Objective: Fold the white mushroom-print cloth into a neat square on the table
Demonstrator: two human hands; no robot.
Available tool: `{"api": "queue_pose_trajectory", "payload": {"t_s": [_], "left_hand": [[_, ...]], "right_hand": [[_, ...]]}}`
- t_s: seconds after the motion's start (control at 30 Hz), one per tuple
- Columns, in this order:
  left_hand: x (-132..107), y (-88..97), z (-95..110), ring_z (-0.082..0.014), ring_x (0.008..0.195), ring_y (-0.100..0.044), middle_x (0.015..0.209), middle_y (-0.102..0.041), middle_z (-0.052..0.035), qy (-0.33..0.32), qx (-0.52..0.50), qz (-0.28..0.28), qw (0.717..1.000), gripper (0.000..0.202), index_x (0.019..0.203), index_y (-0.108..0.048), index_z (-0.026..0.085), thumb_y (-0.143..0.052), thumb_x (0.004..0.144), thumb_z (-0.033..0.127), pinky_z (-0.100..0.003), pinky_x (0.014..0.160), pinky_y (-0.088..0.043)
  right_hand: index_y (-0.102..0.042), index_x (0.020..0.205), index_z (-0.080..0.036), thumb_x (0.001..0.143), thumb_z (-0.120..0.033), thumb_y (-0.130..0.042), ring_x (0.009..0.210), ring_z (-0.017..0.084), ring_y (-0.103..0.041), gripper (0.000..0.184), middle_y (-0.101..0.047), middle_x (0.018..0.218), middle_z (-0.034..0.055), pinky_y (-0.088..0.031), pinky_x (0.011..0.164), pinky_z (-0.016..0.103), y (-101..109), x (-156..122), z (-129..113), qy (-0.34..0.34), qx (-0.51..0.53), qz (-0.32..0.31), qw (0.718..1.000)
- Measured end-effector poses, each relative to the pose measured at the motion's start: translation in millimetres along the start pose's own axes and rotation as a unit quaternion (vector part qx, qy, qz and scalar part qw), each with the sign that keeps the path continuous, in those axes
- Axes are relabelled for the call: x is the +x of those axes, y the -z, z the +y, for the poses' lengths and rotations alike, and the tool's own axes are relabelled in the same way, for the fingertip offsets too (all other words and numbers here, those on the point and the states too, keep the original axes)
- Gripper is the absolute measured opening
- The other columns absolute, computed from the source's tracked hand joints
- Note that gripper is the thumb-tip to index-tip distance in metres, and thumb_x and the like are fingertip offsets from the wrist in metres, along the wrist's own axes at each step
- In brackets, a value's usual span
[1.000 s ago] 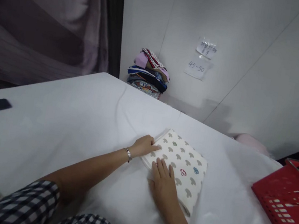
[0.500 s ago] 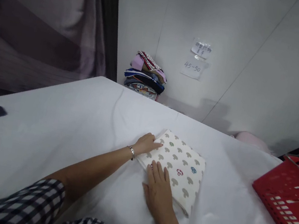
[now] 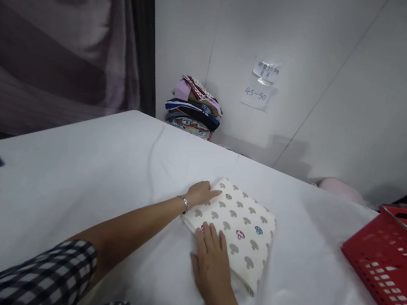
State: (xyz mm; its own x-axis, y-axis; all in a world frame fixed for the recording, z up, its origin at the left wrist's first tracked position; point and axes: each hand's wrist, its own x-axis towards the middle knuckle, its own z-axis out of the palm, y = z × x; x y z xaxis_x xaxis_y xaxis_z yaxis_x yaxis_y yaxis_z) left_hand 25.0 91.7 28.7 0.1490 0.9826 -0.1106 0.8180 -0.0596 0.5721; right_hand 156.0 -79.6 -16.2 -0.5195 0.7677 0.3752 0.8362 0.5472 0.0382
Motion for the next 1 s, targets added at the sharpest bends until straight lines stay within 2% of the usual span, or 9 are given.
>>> {"api": "queue_pose_trajectory", "payload": {"t_s": [0.1, 0.23, 0.37, 0.53, 0.63, 0.8, 0.9, 1.0], "left_hand": [[8, -5.5, 6, -0.0269, 0.103, -0.058, 0.110, -0.063, -0.0156, 0.009, -0.002, 0.001, 1.000, 0.042, 0.097, -0.058, 0.014, -0.049, 0.080, 0.051, -0.029, 0.076, -0.041], [12, -15.5, -1, -0.0259, 0.102, -0.059, 0.108, -0.063, -0.0179, 0.036, -0.008, 0.013, 0.999, 0.035, 0.100, -0.056, 0.011, -0.039, 0.087, 0.039, -0.030, 0.075, -0.041], [12, -14.9, -4, -0.0256, 0.101, -0.059, 0.109, -0.063, -0.0168, 0.037, -0.007, 0.020, 0.999, 0.036, 0.103, -0.054, 0.012, -0.042, 0.086, 0.041, -0.030, 0.075, -0.041], [21, -10.1, 8, -0.0269, 0.099, -0.060, 0.108, -0.064, -0.0147, 0.034, -0.005, 0.003, 0.999, 0.050, 0.103, -0.055, 0.014, -0.045, 0.081, 0.058, -0.029, 0.073, -0.042], [27, -13.3, 11, -0.0265, 0.101, -0.060, 0.109, -0.064, -0.0141, 0.042, -0.002, -0.002, 0.999, 0.045, 0.101, -0.057, 0.014, -0.043, 0.084, 0.053, -0.029, 0.074, -0.042], [30, -20.6, 5, -0.0258, 0.102, -0.059, 0.112, -0.063, -0.0145, 0.050, -0.002, 0.009, 0.999, 0.041, 0.103, -0.057, 0.014, -0.036, 0.089, 0.046, -0.029, 0.075, -0.042], [31, -22.6, 1, -0.0253, 0.102, -0.059, 0.109, -0.064, -0.0141, 0.045, 0.002, 0.014, 0.999, 0.042, 0.102, -0.057, 0.015, -0.033, 0.090, 0.047, -0.030, 0.076, -0.042], [34, -23.5, 0, -0.0241, 0.100, -0.059, 0.106, -0.065, -0.0132, 0.044, 0.006, 0.016, 0.999, 0.043, 0.103, -0.056, 0.016, -0.030, 0.091, 0.048, -0.030, 0.076, -0.042]], "right_hand": [[-0.037, 0.138, -0.016, 0.086, -0.020, -0.045, 0.133, 0.028, -0.031, 0.053, -0.037, 0.144, 0.0087, -0.032, 0.104, 0.048, 0, 0, 0, -0.001, 0.002, 0.000, 1.000], [-0.036, 0.138, -0.016, 0.086, -0.018, -0.044, 0.134, 0.027, -0.029, 0.053, -0.036, 0.144, 0.0082, -0.032, 0.105, 0.048, 0, -1, 2, 0.002, 0.003, -0.006, 1.000], [-0.036, 0.138, -0.017, 0.085, -0.018, -0.044, 0.134, 0.027, -0.029, 0.053, -0.036, 0.144, 0.0083, -0.031, 0.105, 0.048, 0, -1, 0, -0.005, 0.010, -0.010, 1.000], [-0.039, 0.137, -0.016, 0.084, -0.016, -0.045, 0.133, 0.027, -0.030, 0.053, -0.037, 0.144, 0.0091, -0.030, 0.105, 0.048, -1, 1, -1, -0.018, 0.008, -0.014, 1.000], [-0.039, 0.137, -0.016, 0.084, -0.015, -0.045, 0.134, 0.027, -0.029, 0.053, -0.037, 0.144, 0.0099, -0.029, 0.106, 0.048, -2, 1, -2, -0.022, 0.016, -0.012, 1.000], [-0.036, 0.139, -0.017, 0.085, -0.017, -0.045, 0.134, 0.026, -0.028, 0.055, -0.036, 0.144, 0.0092, -0.028, 0.107, 0.049, 3, 0, -4, -0.032, 0.066, -0.024, 0.997], [-0.031, 0.141, -0.021, 0.088, -0.028, -0.044, 0.134, 0.022, -0.030, 0.055, -0.036, 0.144, 0.0066, -0.030, 0.107, 0.045, 19, 4, 9, -0.057, 0.125, -0.026, 0.990], [-0.032, 0.140, -0.022, 0.091, -0.038, -0.039, 0.137, 0.021, -0.024, 0.052, -0.032, 0.146, 0.0065, -0.025, 0.110, 0.046, 35, 11, 44, -0.144, 0.127, 0.023, 0.981]]}}
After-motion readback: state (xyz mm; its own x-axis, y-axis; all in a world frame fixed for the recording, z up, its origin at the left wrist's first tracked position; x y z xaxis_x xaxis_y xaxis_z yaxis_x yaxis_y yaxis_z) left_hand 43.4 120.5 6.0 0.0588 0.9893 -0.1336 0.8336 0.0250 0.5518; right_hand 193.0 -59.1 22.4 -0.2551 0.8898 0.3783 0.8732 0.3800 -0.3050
